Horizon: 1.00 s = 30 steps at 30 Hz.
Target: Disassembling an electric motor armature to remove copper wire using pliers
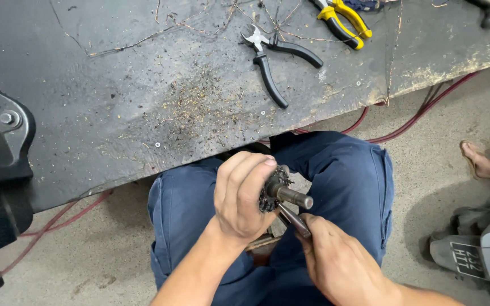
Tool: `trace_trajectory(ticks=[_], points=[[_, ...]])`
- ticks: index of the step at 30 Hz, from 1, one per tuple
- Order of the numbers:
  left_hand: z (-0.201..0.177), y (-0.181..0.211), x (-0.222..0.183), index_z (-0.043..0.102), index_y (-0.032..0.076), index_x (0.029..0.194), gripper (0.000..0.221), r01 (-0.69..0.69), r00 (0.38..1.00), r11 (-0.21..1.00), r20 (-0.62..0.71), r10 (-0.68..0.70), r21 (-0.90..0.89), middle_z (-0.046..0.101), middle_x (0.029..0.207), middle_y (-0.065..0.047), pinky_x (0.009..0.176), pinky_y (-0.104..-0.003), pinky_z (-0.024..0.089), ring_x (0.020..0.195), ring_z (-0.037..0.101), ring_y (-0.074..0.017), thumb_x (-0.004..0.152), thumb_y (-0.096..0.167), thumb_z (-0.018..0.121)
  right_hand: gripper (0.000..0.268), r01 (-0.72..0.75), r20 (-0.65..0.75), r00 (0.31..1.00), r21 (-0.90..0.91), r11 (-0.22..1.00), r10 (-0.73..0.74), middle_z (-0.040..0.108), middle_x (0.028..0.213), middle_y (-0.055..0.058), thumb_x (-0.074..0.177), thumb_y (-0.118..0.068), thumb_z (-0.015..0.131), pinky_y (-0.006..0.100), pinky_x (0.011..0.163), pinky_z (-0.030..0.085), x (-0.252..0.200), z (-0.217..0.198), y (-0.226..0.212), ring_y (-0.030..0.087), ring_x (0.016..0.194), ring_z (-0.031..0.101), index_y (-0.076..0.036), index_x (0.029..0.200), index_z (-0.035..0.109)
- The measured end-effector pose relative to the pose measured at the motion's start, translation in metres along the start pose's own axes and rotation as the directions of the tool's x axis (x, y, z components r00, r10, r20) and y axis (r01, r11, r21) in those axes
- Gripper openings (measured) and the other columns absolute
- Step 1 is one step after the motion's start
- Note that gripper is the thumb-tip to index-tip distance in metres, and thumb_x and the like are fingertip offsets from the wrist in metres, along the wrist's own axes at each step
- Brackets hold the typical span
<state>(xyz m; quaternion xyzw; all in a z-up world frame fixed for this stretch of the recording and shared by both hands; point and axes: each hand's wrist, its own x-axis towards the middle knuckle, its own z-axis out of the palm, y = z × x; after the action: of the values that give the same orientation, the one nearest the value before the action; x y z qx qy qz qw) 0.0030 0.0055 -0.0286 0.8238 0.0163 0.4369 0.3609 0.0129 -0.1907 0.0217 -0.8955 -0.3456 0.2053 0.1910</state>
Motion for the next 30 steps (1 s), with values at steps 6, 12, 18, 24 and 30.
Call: trace_trajectory(ticks=[6, 12, 18, 24, 30], points=[[0.0, -0.006, -0.009, 0.055, -0.001, 0.125, 0.05, -0.012, 1.0, 0.999, 0.015, 0.013, -0.041, 0.066, 0.12, -0.017, 0.097, -0.045, 0.059, 0.107, 0.068, -0.0347, 0.089, 0.023, 0.079, 0.033, -0.001, 0.036, 0.999, 0.04, 0.999, -0.001, 0.076, 0.091, 0.007, 0.087, -0.019, 0.07, 0.037, 0.06, 0.06, 0.0, -0.009, 0.001, 0.027, 0.07, 0.076, -0.01, 0.117, 0.061], [0.0, -0.01, -0.011, 0.055, 0.006, 0.118, 0.04, -0.024, 1.0, 0.984, 0.013, 0.026, -0.177, 0.071, 0.116, -0.011, 0.099, -0.043, 0.056, 0.107, 0.07, -0.0305, 0.091, 0.027, 0.076, 0.039, -0.277, 0.512, 0.815, 0.756, 0.594, -0.271, 0.08, 0.094, 0.005, 0.103, -0.027, 0.053, 0.03, 0.073, 0.063, 0.021, -0.045, -0.005, 0.015, 0.077, 0.074, -0.006, 0.133, 0.063], [0.001, -0.012, -0.013, 0.053, 0.006, 0.118, 0.036, -0.06, 0.998, 0.961, -0.016, 0.058, -0.269, 0.069, 0.116, -0.012, 0.094, -0.043, 0.06, 0.107, 0.069, -0.0307, 0.09, 0.012, 0.074, 0.049, -0.314, 0.494, 0.795, 0.832, 0.458, -0.352, 0.078, 0.109, 0.01, 0.104, -0.033, 0.051, 0.028, 0.073, 0.053, 0.02, -0.031, -0.007, 0.018, 0.092, 0.072, -0.002, 0.142, 0.057], [0.004, -0.01, -0.013, 0.055, 0.007, 0.119, 0.043, -0.048, 0.999, 0.956, -0.015, 0.045, -0.291, 0.068, 0.119, -0.01, 0.093, -0.042, 0.06, 0.109, 0.067, -0.0277, 0.087, 0.015, 0.083, 0.045, -0.262, 0.432, 0.844, 0.849, 0.458, -0.317, 0.08, 0.11, 0.013, 0.104, -0.027, 0.052, 0.03, 0.073, 0.056, 0.016, -0.024, -0.008, 0.022, 0.093, 0.076, 0.001, 0.139, 0.059], [0.007, -0.002, -0.009, 0.052, 0.007, 0.122, 0.057, 0.025, 1.0, 0.94, 0.012, -0.022, -0.341, 0.069, 0.116, -0.008, 0.096, -0.04, 0.061, 0.104, 0.07, -0.0271, 0.079, 0.007, 0.089, 0.045, -0.266, 0.434, 0.843, 0.849, 0.456, -0.317, 0.08, 0.116, 0.014, 0.105, -0.028, 0.05, 0.031, 0.08, 0.059, 0.013, -0.02, -0.008, 0.024, 0.102, 0.078, 0.001, 0.138, 0.058]])
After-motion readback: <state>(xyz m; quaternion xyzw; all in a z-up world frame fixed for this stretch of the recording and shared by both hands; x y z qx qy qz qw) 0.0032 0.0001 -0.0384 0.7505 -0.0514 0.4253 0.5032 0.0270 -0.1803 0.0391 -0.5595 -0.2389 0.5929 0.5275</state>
